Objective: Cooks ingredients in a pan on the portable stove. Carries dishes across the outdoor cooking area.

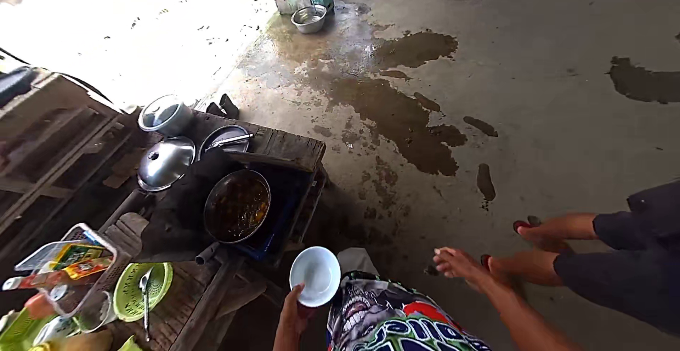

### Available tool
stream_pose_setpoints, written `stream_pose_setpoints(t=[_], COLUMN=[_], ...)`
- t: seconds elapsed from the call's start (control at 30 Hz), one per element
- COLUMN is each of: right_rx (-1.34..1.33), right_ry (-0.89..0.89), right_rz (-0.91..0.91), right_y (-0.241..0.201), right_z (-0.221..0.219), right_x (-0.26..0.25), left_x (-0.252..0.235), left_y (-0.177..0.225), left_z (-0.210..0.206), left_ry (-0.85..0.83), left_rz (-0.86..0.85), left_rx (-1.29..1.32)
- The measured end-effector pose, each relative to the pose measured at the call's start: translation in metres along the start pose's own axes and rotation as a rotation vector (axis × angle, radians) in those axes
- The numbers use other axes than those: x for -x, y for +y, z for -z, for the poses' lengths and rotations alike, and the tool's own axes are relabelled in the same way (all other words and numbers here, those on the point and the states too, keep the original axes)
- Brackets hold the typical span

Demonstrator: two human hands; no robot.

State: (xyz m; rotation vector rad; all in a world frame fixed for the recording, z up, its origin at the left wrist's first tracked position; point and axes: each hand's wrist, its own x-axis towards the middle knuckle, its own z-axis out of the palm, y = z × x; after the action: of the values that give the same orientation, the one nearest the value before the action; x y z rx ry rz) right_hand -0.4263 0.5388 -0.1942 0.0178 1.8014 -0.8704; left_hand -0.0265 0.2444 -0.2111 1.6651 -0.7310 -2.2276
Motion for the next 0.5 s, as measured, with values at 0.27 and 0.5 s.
stream_pose_setpoints(t=[0.27,0.5], right_rx=[0.006,-0.244], right_ry=[-0.316,-0.367], right_rz=[0.426,0.394], right_y=[-0.197,-0.311], right_z=[0.006,0.138], right_x=[-0.056,-0.124], left_x=[-0.054,-0.164], left_y=[0.161,0.218], left_z=[-0.259,-0.48], left_ry=[-0.587,-0.845], left_rz=[-0.047,0.116], left_rx=[-0.428,-0.437])
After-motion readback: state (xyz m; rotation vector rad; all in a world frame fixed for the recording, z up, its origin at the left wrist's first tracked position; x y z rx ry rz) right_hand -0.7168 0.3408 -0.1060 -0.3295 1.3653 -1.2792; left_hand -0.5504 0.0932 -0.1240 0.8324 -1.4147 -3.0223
